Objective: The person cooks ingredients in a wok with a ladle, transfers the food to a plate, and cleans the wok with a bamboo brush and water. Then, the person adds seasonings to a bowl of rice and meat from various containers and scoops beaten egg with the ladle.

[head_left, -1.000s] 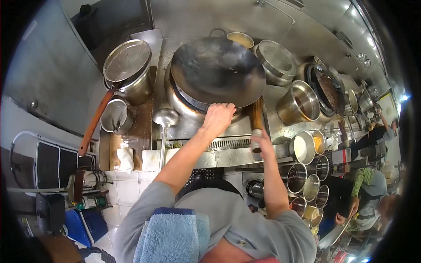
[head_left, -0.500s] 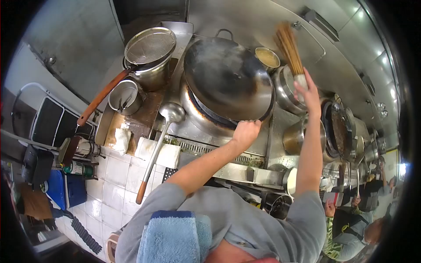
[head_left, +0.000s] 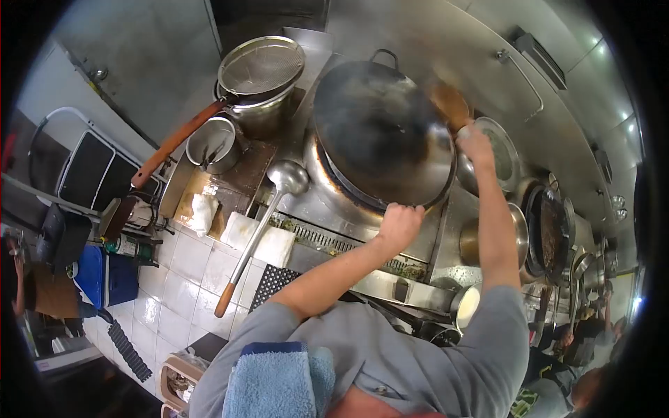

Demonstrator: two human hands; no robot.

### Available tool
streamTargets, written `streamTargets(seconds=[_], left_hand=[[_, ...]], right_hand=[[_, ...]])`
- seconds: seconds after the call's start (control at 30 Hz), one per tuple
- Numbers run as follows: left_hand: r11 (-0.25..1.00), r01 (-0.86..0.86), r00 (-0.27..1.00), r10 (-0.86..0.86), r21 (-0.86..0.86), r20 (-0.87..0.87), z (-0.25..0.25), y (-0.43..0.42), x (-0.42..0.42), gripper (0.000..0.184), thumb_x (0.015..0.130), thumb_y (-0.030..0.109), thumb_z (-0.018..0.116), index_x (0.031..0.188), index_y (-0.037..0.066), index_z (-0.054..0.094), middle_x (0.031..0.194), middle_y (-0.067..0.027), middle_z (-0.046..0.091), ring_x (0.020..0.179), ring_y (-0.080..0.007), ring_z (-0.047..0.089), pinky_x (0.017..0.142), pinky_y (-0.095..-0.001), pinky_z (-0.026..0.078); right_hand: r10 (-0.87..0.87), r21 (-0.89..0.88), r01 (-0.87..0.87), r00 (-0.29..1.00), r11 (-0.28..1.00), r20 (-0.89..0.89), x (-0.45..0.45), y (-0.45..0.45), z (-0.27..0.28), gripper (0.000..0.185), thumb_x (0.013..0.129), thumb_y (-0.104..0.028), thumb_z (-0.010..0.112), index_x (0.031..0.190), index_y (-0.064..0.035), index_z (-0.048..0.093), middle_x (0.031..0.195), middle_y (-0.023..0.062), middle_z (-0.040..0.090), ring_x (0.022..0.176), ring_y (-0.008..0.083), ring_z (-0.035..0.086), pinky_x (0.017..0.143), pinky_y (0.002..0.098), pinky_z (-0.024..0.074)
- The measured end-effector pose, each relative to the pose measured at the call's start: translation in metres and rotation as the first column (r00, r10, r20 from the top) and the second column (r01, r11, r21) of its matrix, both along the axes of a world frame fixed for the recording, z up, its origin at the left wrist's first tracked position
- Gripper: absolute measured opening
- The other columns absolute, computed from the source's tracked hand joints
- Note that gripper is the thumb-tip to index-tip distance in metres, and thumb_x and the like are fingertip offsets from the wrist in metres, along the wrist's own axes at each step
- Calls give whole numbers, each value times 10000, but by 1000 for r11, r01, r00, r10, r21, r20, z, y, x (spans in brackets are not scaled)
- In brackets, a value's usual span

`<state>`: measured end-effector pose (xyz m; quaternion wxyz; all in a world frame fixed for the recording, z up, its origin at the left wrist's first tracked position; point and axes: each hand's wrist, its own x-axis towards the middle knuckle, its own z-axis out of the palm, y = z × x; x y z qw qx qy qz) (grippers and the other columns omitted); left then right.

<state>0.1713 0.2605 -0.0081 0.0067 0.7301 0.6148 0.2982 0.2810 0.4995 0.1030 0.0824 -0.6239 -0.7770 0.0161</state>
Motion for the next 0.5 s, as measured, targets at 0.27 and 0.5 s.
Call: streamTargets(seconds=[0.27,0.5], left_hand=[[1000,5,1000,-5,7,7,0,6,-3,45,780,149,574,763,113,553,606,-71,628,574,-234,642,567,-361,484],[999,28,1000,-28,-25,-4,1,-1,-5,60,741,137,588,788,109,565,619,-71,637,583,-233,648,565,-356,476]], right_hand=[[27,-786,-281,947,551,-320,-41,-74,-31,737,725,-277,728,1391,-155,436,1017,141,662,900,283,627,804,355,509],[431,-282,-353,854,892,292,9,-64,48,619,682,-215,717,1277,-152,560,1108,162,647,1009,351,610,907,412,477]])
